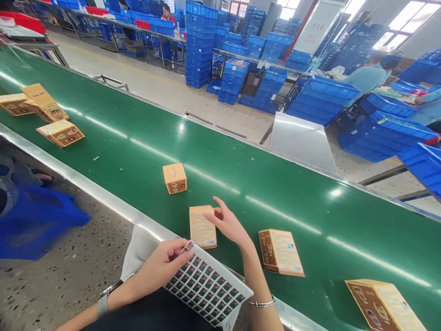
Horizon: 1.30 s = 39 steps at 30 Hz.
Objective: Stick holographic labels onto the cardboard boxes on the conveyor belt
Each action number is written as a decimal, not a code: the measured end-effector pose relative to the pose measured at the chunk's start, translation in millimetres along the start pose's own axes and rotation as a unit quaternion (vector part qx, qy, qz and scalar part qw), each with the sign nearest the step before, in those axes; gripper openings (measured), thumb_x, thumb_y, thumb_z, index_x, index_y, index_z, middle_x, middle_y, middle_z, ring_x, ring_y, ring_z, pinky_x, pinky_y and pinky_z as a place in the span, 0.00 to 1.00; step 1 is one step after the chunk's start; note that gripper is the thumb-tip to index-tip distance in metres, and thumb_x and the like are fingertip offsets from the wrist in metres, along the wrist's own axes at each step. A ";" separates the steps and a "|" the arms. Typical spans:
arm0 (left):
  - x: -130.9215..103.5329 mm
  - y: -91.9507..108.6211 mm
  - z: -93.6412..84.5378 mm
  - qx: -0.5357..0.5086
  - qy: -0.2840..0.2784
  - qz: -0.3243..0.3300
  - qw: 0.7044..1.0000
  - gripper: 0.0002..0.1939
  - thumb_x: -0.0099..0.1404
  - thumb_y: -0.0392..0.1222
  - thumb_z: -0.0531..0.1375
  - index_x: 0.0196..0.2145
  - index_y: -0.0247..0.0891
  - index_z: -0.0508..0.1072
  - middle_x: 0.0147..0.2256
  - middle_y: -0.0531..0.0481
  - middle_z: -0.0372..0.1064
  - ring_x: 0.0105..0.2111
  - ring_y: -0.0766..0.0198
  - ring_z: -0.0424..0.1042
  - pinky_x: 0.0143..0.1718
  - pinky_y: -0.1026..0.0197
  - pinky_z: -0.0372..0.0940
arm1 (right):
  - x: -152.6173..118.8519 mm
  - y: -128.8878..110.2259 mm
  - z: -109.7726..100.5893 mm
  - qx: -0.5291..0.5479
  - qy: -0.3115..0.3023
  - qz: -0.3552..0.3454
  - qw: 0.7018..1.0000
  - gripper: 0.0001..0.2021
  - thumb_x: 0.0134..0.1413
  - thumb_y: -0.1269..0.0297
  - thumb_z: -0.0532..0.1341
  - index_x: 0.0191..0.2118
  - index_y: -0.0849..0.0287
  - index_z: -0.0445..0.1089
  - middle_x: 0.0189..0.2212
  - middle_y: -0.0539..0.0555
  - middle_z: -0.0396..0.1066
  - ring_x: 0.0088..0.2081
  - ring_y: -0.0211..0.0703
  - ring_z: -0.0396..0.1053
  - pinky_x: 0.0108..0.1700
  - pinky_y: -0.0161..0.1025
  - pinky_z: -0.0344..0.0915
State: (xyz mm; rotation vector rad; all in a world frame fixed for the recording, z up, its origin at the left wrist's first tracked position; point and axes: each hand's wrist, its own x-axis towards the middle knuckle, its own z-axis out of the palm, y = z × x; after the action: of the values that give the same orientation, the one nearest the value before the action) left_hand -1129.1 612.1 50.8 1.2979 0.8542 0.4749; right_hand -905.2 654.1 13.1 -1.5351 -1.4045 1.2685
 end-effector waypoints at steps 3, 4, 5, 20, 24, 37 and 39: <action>2.3 -2.2 1.9 -0.010 0.014 -0.011 1.000 0.21 0.67 0.59 0.55 0.29 0.37 0.65 0.22 0.58 0.51 0.23 0.68 0.49 0.24 0.65 0.47 | -10.4 -2.8 -5.1 -0.051 0.074 0.003 0.996 0.29 0.56 0.47 0.62 0.59 0.58 0.68 0.48 0.61 0.78 0.48 0.57 0.76 0.50 0.56 0.71; 2.9 -2.4 2.7 -0.010 0.018 -0.013 1.000 0.21 0.67 0.59 0.55 0.28 0.38 0.64 0.22 0.59 0.51 0.23 0.68 0.49 0.24 0.64 0.47 | -17.1 -6.3 -6.5 -0.067 0.098 -0.001 0.993 0.26 0.56 0.48 0.62 0.57 0.56 0.70 0.51 0.62 0.76 0.51 0.58 0.74 0.52 0.57 0.70; 3.5 -2.4 3.6 -0.010 0.021 -0.015 1.000 0.21 0.67 0.59 0.55 0.27 0.38 0.63 0.23 0.58 0.51 0.23 0.68 0.49 0.24 0.64 0.47 | -25.3 -10.9 -7.3 -0.078 0.116 -0.004 0.990 0.23 0.57 0.49 0.62 0.55 0.55 0.71 0.53 0.61 0.75 0.53 0.59 0.72 0.53 0.57 0.69; 10.5 3.5 13.5 0.068 0.031 0.029 0.997 0.19 0.67 0.51 0.52 0.22 0.41 0.55 0.21 0.60 0.46 0.23 0.67 0.46 0.25 0.62 0.45 | -81.9 -39.4 35.1 -0.305 0.202 -0.316 0.876 0.03 0.68 0.68 0.59 0.43 0.53 0.70 0.43 0.56 0.79 0.47 0.50 0.75 0.46 0.46 0.71; 12.0 4.8 16.9 0.078 0.028 0.033 0.996 0.18 0.67 0.50 0.52 0.22 0.41 0.55 0.20 0.60 0.47 0.23 0.67 0.47 0.25 0.62 0.45 | -84.5 -36.6 32.3 -0.302 0.198 -0.316 0.877 0.03 0.68 0.67 0.58 0.42 0.53 0.70 0.42 0.55 0.79 0.46 0.50 0.76 0.46 0.46 0.72; 21.7 7.1 30.1 0.062 -0.012 0.003 0.998 0.18 0.66 0.52 0.53 0.24 0.39 0.62 0.22 0.58 0.50 0.24 0.67 0.50 0.24 0.63 0.47 | -100.6 -22.9 11.8 -0.149 0.202 -0.257 0.933 0.06 0.64 0.68 0.61 0.35 0.52 0.72 0.46 0.56 0.77 0.51 0.51 0.73 0.50 0.48 0.71; 25.2 4.5 34.4 0.071 -0.014 0.001 0.997 0.18 0.66 0.52 0.53 0.23 0.39 0.61 0.21 0.58 0.50 0.24 0.67 0.49 0.24 0.63 0.46 | -103.9 -18.9 2.7 -0.115 0.217 -0.236 0.940 0.06 0.64 0.65 0.61 0.34 0.52 0.72 0.46 0.57 0.76 0.52 0.51 0.72 0.52 0.48 0.70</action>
State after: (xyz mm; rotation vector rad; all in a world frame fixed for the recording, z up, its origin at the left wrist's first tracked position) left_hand -1086.3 609.9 49.4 1.4321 0.8747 0.4031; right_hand -907.0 555.7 51.2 -1.3942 -1.5294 0.4567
